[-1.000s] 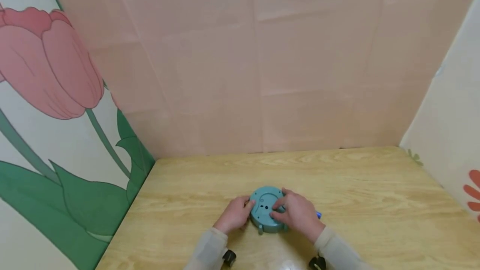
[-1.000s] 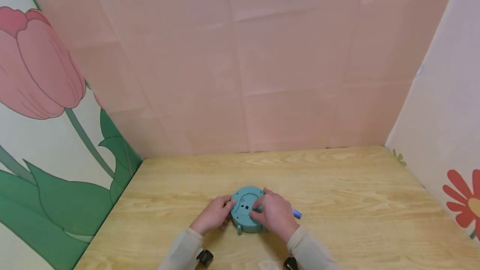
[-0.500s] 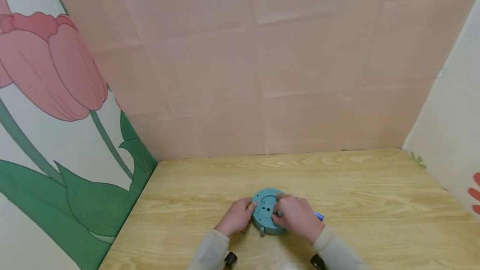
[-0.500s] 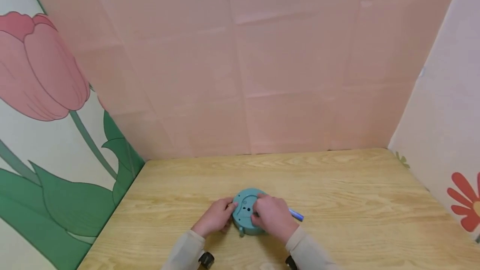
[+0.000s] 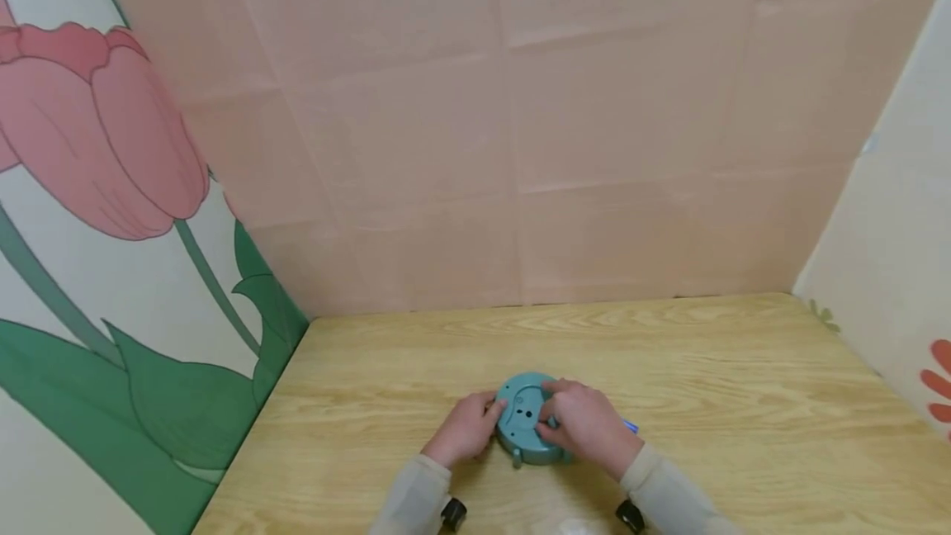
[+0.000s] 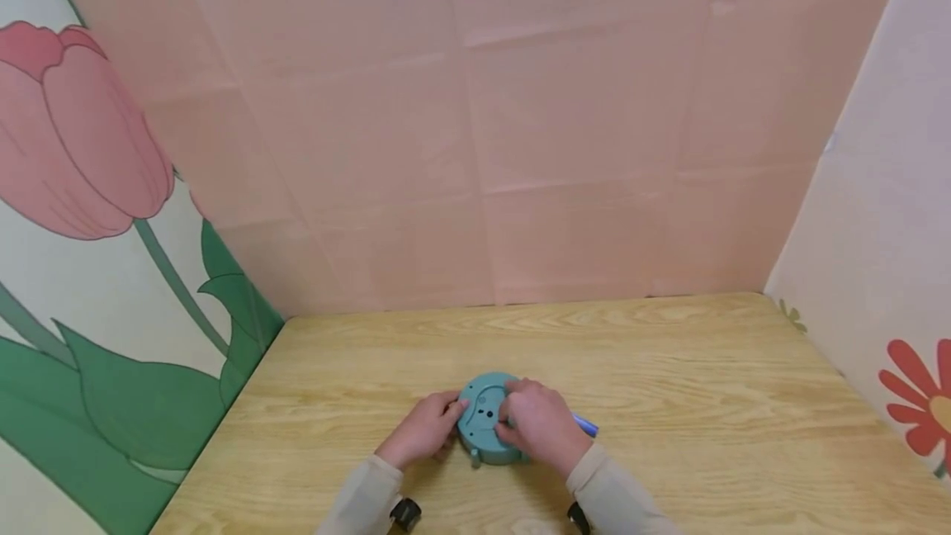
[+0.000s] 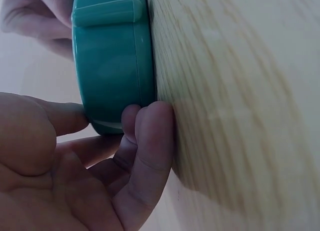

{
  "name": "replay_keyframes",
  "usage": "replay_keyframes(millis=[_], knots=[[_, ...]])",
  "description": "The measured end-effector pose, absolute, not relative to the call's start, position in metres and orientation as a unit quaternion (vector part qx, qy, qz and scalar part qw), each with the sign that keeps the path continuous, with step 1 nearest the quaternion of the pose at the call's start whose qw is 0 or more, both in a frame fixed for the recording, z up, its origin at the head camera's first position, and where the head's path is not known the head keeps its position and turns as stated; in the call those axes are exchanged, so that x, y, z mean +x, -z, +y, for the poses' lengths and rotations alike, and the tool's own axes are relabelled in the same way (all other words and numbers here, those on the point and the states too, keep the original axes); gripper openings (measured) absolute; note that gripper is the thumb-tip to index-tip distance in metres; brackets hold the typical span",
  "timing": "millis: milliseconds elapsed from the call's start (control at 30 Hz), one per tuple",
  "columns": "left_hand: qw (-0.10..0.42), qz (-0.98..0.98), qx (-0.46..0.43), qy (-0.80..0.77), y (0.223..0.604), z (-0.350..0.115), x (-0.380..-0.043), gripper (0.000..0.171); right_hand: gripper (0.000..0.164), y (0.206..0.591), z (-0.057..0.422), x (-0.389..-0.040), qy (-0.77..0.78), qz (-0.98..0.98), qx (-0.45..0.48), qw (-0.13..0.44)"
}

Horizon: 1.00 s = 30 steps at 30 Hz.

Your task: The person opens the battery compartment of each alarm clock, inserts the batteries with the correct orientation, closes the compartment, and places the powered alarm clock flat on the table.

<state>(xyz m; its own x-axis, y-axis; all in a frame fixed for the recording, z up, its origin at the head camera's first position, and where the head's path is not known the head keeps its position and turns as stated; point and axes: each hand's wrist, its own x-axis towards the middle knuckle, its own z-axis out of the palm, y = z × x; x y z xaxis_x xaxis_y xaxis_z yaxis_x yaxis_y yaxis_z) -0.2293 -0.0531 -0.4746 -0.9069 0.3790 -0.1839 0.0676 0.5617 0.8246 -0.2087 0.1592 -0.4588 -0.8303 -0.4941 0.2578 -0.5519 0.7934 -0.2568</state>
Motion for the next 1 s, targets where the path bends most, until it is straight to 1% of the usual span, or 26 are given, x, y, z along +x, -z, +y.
replay_keyframes(millis=[267, 567, 767, 1000], knots=[[0.175, 0.864, 0.128, -0.455, 0.4742, -0.0539, -0.2273, 0.043, 0.007, 0.4618, 0.1583, -0.2094, -0.141, -0.938, 0.296, 0.111], [0.173, 0.867, 0.13, -0.449, 0.4777, -0.054, -0.2296, 0.044, 0.007, 0.4657, 0.1586, -0.2082, -0.144, -0.936, 0.292, 0.132], [0.188, 0.862, 0.118, -0.457, 0.4779, -0.0541, -0.2297, 0.046, 0.006, 0.4663, 0.158, -0.2053, -0.153, -0.937, 0.286, 0.128], [0.191, 0.865, 0.109, -0.451, 0.4797, -0.0532, -0.2301, 0.044, 0.006, 0.4673, 0.1574, -0.2042, -0.154, -0.937, 0.286, 0.132]])
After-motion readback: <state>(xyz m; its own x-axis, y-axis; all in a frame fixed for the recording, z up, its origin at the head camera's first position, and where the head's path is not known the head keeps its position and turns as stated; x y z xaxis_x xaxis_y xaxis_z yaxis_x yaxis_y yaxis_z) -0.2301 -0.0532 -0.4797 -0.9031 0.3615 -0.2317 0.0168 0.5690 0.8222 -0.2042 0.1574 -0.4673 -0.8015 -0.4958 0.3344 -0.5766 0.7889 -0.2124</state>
